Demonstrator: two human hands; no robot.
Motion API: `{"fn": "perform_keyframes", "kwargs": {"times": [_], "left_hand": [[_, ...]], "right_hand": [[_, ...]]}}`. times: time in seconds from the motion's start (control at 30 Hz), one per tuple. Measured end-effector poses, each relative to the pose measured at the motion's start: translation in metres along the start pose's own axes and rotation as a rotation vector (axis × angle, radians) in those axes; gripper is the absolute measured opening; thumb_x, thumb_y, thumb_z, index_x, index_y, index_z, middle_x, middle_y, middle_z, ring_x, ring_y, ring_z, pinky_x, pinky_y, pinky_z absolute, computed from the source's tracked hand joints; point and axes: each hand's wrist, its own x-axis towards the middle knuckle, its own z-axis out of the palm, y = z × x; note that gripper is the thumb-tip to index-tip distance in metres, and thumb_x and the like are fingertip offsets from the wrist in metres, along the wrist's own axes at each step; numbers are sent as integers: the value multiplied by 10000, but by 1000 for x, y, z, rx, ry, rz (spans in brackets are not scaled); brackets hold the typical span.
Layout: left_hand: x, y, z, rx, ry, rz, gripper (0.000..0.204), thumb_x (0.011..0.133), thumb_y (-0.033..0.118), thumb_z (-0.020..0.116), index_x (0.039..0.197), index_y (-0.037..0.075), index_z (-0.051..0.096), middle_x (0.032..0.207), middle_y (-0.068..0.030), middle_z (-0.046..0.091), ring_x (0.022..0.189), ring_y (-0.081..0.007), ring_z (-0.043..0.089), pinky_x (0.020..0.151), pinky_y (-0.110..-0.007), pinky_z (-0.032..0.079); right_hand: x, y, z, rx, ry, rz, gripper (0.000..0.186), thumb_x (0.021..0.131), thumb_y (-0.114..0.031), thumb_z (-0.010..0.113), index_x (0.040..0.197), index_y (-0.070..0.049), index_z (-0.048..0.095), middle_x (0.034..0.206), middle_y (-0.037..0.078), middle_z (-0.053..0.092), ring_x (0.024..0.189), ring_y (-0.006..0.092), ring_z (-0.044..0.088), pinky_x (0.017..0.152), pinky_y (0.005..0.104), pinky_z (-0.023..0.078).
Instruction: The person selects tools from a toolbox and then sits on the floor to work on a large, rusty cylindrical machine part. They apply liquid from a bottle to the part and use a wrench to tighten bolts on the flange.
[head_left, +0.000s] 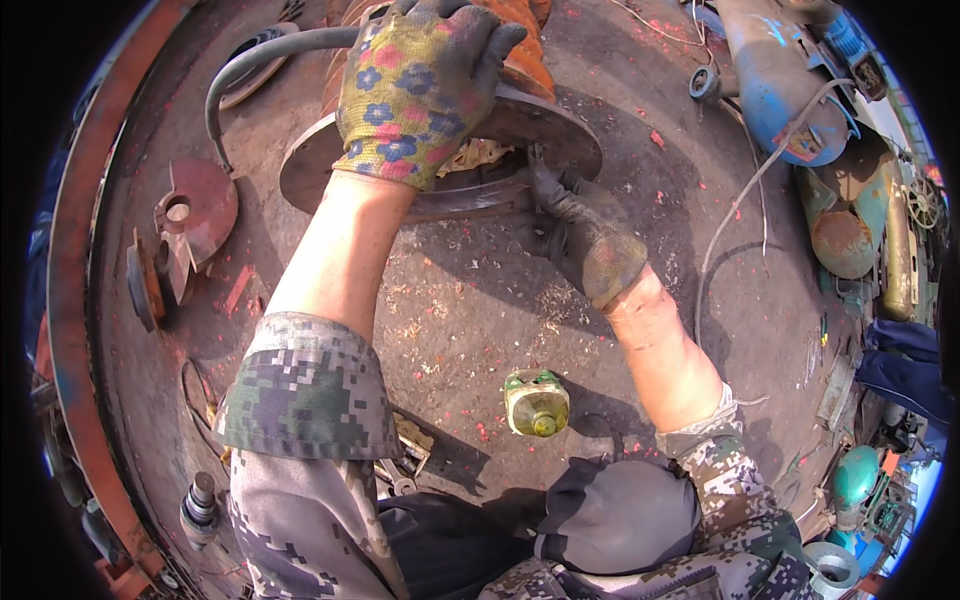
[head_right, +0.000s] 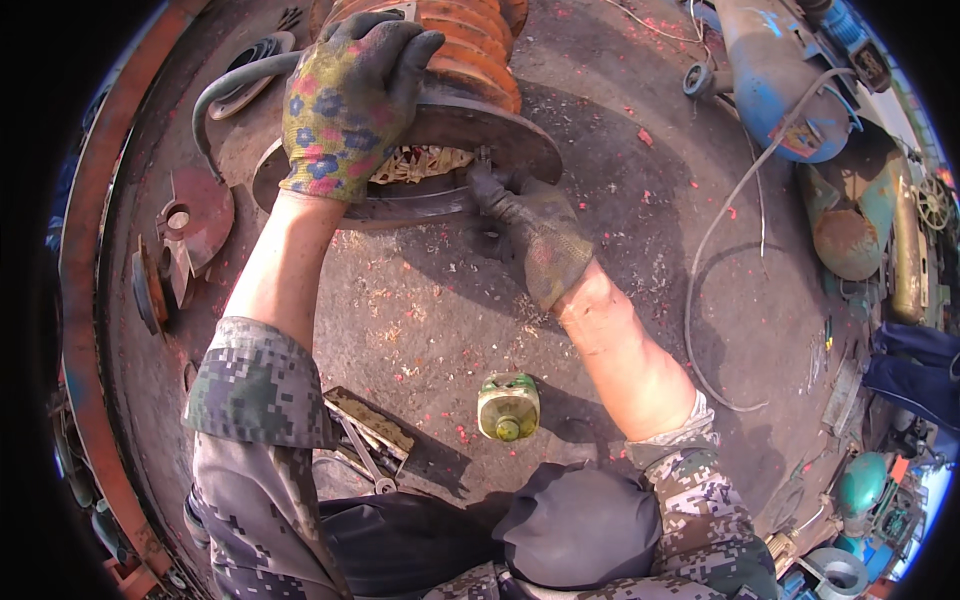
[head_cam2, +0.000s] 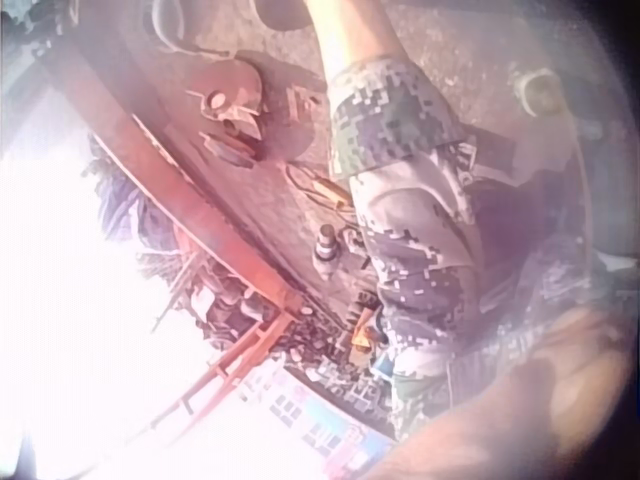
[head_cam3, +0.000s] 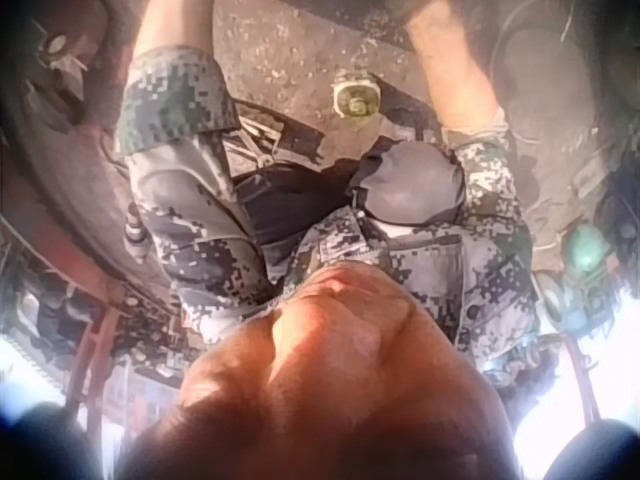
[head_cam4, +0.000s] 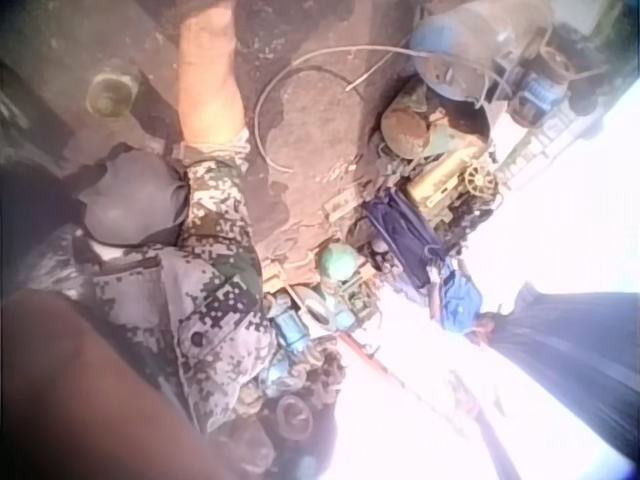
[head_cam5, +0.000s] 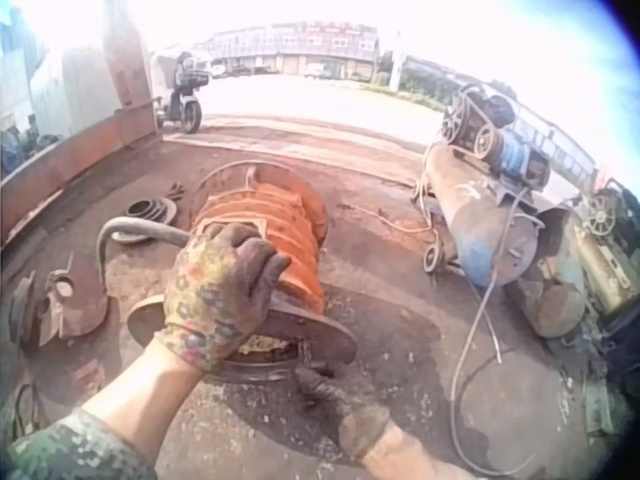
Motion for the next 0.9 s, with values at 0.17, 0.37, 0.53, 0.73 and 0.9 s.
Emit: {"fn": "perform_keyframes", "kwargs": {"times": [0.17, 0.37, 0.53, 0.73, 0.9], "left_hand": [[3, 2, -6, 8, -38, -22, 165, 927, 207, 697, 874, 52, 683, 906, -145, 654, 905, -367, 641, 805, -480, 522], [-1, -2, -5, 29, -9, 19, 164, 929, 206, 694, 867, 54, 685, 901, -144, 656, 899, -367, 641, 803, -482, 522], [1, -2, 1, 7, 34, 38, 169, 925, 208, 698, 854, 56, 685, 900, -142, 660, 899, -365, 642, 807, -477, 523], [1, -3, -1, 1, 20, 33, 169, 915, 206, 707, 848, 53, 685, 901, -140, 662, 903, -365, 643, 809, -476, 523], [-1, -3, -7, 10, -17, 10, 166, 909, 203, 711, 845, 52, 683, 900, -142, 661, 901, -368, 643, 802, -480, 523]], "right_hand": [[15, 12, -13, 207, -82, 25, 289, 1031, -224, 648, 1234, -20, 617, 1036, 72, 715, 881, 177, 703, 735, 290, 598], [0, 2, 3, 355, -133, 85, 342, 986, -290, 724, 1174, -7, 681, 988, 66, 729, 792, 152, 688, 682, 301, 585], [1, 2, -6, -231, 19, -7, 336, 1018, -307, 673, 1206, -30, 647, 942, 54, 701, 782, 152, 680, 692, 292, 585], [8, 15, -8, 401, -154, 137, 342, 1013, -347, 679, 1186, -52, 658, 888, 25, 667, 709, 137, 636, 644, 271, 551], [-2, -1, 3, 257, -113, 236, 344, 1014, -391, 667, 1151, -76, 662, 894, 26, 669, 701, 133, 624, 598, 255, 524]]}}
